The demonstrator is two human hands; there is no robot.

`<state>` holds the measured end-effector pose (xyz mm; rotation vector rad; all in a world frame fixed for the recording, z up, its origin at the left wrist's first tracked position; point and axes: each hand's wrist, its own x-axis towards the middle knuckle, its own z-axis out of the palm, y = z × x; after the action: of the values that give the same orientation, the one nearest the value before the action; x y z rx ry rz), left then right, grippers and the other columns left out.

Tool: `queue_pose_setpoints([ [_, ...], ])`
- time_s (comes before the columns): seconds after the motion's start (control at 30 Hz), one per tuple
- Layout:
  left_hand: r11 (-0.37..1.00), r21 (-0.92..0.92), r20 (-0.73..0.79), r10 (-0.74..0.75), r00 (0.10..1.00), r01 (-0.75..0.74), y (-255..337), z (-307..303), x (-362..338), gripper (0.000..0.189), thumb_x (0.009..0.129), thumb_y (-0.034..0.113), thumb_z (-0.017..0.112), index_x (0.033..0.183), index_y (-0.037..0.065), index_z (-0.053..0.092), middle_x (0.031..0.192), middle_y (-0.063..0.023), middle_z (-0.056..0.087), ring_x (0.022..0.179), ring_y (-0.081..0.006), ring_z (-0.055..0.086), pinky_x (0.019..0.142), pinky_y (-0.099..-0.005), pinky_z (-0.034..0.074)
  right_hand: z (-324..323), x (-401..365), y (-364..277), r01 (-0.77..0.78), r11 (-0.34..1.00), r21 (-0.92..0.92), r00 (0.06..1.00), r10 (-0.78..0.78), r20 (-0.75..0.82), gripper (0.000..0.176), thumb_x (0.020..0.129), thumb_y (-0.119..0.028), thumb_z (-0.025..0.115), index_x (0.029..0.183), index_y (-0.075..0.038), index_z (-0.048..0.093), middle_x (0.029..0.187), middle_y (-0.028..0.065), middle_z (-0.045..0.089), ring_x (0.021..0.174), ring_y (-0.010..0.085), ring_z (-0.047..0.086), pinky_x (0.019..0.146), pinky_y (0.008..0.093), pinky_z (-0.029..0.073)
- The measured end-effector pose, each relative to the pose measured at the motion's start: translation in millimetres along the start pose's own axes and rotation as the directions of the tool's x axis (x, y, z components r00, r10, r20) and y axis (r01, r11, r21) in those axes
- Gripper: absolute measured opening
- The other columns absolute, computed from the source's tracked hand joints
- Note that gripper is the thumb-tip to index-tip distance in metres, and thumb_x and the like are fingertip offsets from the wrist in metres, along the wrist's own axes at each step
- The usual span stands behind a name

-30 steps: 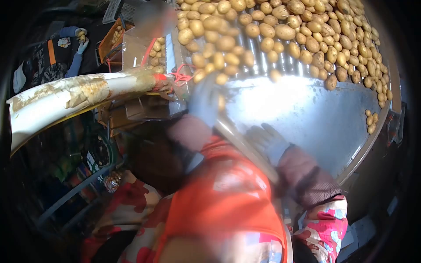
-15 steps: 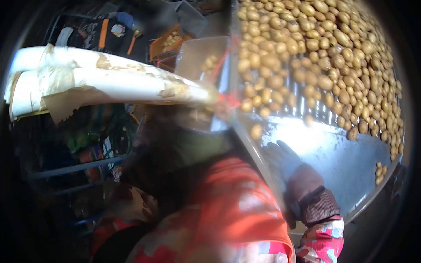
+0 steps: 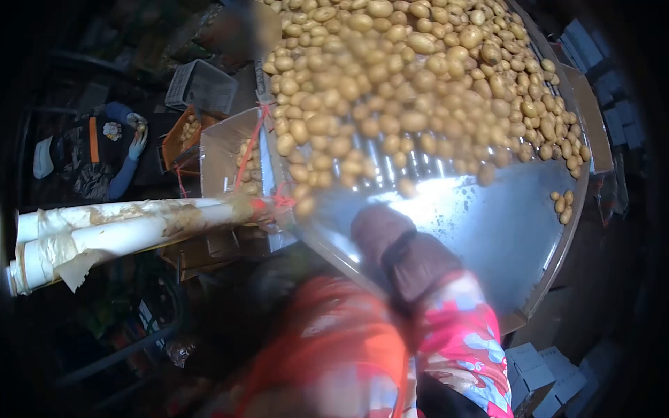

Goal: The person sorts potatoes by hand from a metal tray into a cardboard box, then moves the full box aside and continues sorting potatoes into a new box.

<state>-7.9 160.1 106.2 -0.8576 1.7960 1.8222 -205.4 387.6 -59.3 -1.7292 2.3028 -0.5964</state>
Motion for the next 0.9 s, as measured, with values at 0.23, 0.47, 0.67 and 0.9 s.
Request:
queue_pose_setpoints([
  [0.23,0.955,0.193,-0.048,0.237,0.970,-0.223,-4,99,27,0.041,0.101,0.017,0.059,0.141,0.006,0.056,0.129,-0.0150,0.063,0.114,-0.0289,0.062,0.099,-0.0358,0.050,-94,-9,16,-0.186,0.982,-0.005,0.900,0.169,-0.402,0.032,0.082,-0.016,0.063,0.113,-0.013,0.068,0.111,0.0082,0.065,0.110,0.0300,0.061,0.094,0.0453,0.047],
  [0.47,0.510,0.705,-0.139,0.780,0.610,-0.492,24,126,168,0.052,0.094,0.027,0.067,0.141,0.009,0.053,0.143,-0.0193,0.050,0.133,-0.0383,0.047,0.111,-0.0457,0.040,-48,-119,-39,-0.234,0.971,-0.040,0.929,0.212,-0.304,0.038,0.080,-0.014,0.065,0.118,-0.013,0.067,0.116,0.0124,0.066,0.112,0.0349,0.058,0.098,0.0472,0.046],
  [0.67,0.424,0.901,-0.269,0.713,0.648,-0.093,89,174,180,0.056,0.087,0.041,0.070,0.131,0.008,0.057,0.136,-0.0175,0.055,0.125,-0.0372,0.053,0.107,-0.0510,0.040,-104,-203,-42,-0.546,0.802,0.242,0.563,0.565,-0.603,0.043,0.079,-0.010,0.066,0.123,-0.008,0.067,0.124,0.0182,0.064,0.121,0.0402,0.056,0.110,0.0531,0.039],
  [0.9,0.464,0.792,-0.123,0.758,0.640,-0.396,82,253,155,0.051,0.088,0.038,0.072,0.123,0.003,0.061,0.123,-0.0194,0.063,0.112,-0.0379,0.061,0.091,-0.0493,0.049,0,-454,-107,-0.941,-0.158,0.298,-0.321,0.693,-0.646,0.050,0.089,-0.018,0.061,0.138,-0.008,0.059,0.140,0.0199,0.057,0.135,0.0393,0.049,0.117,0.0506,0.035],
])
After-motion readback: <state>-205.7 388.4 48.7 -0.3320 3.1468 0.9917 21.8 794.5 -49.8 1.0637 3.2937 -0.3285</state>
